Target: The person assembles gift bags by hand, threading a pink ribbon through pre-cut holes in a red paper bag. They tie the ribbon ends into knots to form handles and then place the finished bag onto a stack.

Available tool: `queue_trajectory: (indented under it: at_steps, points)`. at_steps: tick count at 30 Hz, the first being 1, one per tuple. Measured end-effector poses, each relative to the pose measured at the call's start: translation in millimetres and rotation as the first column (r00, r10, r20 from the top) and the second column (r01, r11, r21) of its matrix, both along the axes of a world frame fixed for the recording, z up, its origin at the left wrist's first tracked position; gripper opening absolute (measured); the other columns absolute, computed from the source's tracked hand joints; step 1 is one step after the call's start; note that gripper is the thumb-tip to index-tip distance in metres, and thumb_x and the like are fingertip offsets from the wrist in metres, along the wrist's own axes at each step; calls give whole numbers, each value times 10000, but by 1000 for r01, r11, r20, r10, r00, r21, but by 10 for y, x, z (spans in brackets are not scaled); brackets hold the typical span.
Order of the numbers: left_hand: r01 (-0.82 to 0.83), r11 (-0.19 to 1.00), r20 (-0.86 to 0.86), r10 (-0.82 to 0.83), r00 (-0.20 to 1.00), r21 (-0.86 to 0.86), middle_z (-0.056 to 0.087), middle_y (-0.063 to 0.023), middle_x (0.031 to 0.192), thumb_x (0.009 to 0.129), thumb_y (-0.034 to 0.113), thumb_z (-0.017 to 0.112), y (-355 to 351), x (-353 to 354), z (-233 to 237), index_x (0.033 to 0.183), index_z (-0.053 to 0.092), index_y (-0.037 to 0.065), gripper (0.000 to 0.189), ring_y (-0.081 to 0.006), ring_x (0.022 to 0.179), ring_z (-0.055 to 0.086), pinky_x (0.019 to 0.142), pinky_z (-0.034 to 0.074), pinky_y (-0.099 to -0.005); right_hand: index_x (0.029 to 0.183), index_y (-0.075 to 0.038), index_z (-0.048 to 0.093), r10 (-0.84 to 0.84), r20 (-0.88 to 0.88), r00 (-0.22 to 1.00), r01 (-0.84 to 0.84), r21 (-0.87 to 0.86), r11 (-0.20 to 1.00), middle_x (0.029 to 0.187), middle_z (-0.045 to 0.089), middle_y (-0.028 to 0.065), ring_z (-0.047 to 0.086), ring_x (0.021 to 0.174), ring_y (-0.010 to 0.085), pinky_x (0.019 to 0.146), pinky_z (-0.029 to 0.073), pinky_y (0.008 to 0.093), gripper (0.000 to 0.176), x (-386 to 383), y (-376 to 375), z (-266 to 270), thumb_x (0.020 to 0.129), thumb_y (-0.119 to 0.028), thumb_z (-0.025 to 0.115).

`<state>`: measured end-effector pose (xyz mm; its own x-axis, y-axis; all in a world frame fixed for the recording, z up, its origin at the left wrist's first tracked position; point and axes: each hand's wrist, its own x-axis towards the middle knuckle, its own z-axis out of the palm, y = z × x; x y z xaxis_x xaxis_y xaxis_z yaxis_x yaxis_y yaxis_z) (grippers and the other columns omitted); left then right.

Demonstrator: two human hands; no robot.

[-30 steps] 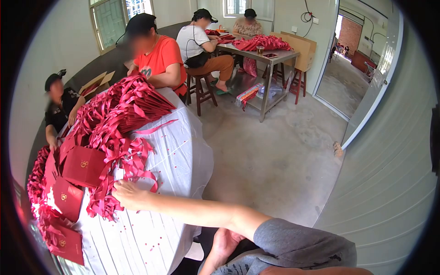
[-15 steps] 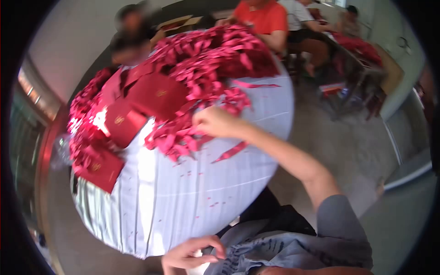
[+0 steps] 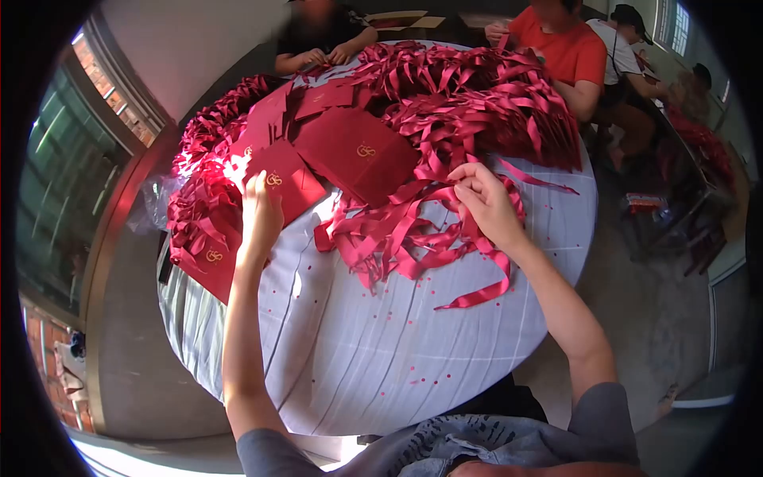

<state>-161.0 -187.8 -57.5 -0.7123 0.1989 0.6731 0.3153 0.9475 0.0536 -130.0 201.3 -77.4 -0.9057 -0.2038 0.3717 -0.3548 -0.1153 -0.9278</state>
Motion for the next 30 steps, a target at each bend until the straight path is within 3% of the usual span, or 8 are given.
queue_trajectory:
  at_steps: [2,7,13,16,19,23,26,30]
  points:
    - [-36,994,-129,23,991,-100,404,-300,1302,839,91,532,-364,-515,-237,1322,340,-66,543,-442,1202,403,1012,365,-442,1098,-12,497,8,-16,1000,-9,-8,1000,757,516,2,500,600,49,558,410,186,179,67,-6,58,926,-41,458]
    - [-315,944,214,330,919,-101,393,-216,1364,852,98,495,-322,-649,-133,1353,351,-9,532,-375,1259,381,1013,359,-462,1052,11,510,-6,-28,1000,7,42,999,735,518,13,499,564,52,506,420,197,145,134,-59,46,916,-1,464]
    - [-348,931,55,355,933,-108,514,-168,1161,767,95,558,-147,-477,-54,1191,485,36,434,-348,1119,481,898,404,-501,1088,-2,501,10,-22,1000,-9,66,998,798,516,9,491,586,36,529,420,177,168,160,-37,76,925,-17,465]
    - [-317,933,-300,258,918,-168,501,-181,1209,703,31,540,-140,-425,47,1131,523,44,428,-370,1108,480,897,398,-503,1088,6,499,18,-20,1000,-17,49,999,773,528,24,512,571,51,518,434,192,173,155,-45,77,918,-2,469]
    - [-258,959,-153,240,959,-116,514,-177,1192,684,-26,553,-59,-215,294,1085,545,32,405,-357,1064,497,867,426,-472,1065,25,503,21,-25,999,-20,33,999,756,544,39,538,560,67,506,448,208,164,125,-55,37,904,18,475]
    - [-84,996,26,83,996,23,606,-159,888,671,-9,645,-121,-111,471,867,602,22,203,-352,876,562,789,452,-433,1049,26,512,27,-50,998,-23,83,996,747,551,30,537,563,60,506,442,210,151,108,-34,29,900,15,486]
    - [-171,979,80,163,983,113,618,-175,841,695,32,657,-35,49,662,873,608,30,184,-356,835,585,778,460,-410,1044,21,519,14,-75,997,-4,133,991,737,555,27,539,564,61,508,446,218,149,125,-45,33,898,10,492]
    - [-189,975,-160,207,965,118,642,-155,869,760,58,620,11,341,989,916,602,39,158,-327,848,588,745,469,-400,1021,15,537,-11,-53,999,22,211,977,720,558,22,544,568,65,511,452,226,130,142,-55,47,897,-1,497]
